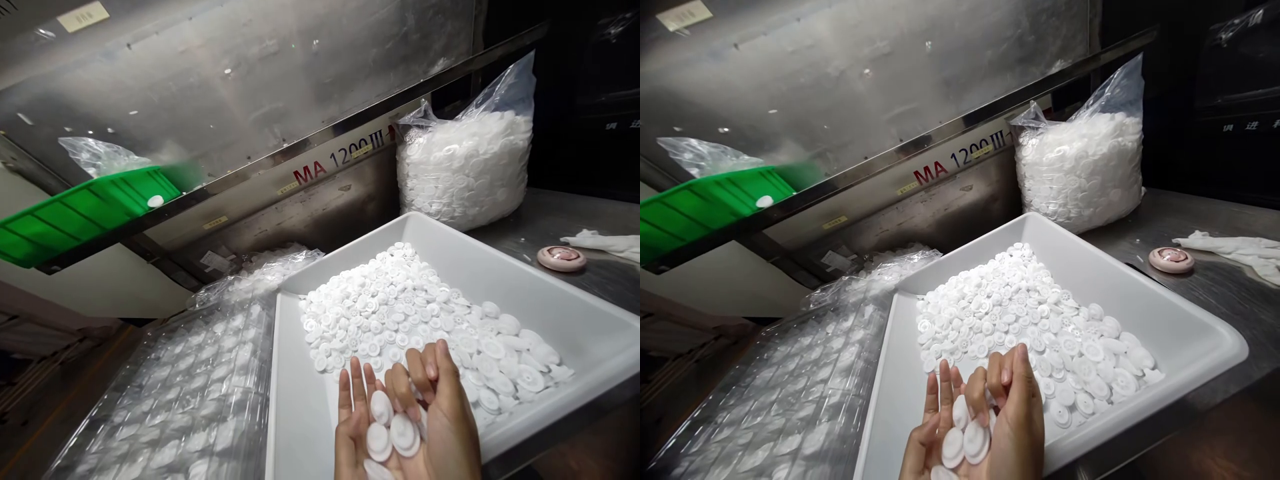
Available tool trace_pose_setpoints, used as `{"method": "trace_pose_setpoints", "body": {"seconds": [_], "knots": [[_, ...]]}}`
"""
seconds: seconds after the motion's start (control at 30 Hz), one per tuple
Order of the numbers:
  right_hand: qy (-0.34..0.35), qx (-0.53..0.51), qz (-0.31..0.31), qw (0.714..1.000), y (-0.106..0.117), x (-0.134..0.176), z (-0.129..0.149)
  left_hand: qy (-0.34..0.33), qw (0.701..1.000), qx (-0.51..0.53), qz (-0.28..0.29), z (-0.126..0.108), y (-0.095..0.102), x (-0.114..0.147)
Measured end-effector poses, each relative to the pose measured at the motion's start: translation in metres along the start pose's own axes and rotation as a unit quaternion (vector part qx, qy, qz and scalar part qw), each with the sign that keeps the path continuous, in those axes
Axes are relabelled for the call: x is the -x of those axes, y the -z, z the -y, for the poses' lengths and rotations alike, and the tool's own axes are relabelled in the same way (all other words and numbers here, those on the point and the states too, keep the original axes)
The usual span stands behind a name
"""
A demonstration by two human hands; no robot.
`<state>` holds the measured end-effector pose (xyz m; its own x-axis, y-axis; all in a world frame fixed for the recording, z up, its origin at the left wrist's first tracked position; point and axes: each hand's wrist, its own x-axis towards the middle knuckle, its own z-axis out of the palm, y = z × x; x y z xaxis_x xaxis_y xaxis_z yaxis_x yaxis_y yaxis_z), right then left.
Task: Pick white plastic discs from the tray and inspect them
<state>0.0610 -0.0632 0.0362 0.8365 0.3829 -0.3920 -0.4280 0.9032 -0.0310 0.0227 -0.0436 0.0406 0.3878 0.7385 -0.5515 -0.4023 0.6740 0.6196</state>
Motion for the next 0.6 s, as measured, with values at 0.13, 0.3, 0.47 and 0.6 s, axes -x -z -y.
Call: {"method": "trace_pose_setpoints", "body": {"seconds": [0.13, 0.3, 0.47, 0.6], "knots": [[0.085, 0.065, 0.01, 0.994, -0.004, 0.008, -0.005, 0.133, 0.983, 0.127, -0.004, -0.009, 0.005, -0.01], [0.187, 0.328, 0.141, 0.915, 0.001, 0.023, -0.022, 0.282, 0.942, 0.181, -0.034, -0.018, 0.004, -0.019], [0.211, 0.243, 0.146, 0.936, -0.004, 0.029, -0.021, 0.277, 0.931, 0.235, -0.024, -0.021, 0.004, -0.014], [0.261, 0.443, 0.187, 0.837, 0.003, 0.028, -0.002, 0.251, 0.934, 0.251, -0.026, -0.025, 0.011, -0.017]]}}
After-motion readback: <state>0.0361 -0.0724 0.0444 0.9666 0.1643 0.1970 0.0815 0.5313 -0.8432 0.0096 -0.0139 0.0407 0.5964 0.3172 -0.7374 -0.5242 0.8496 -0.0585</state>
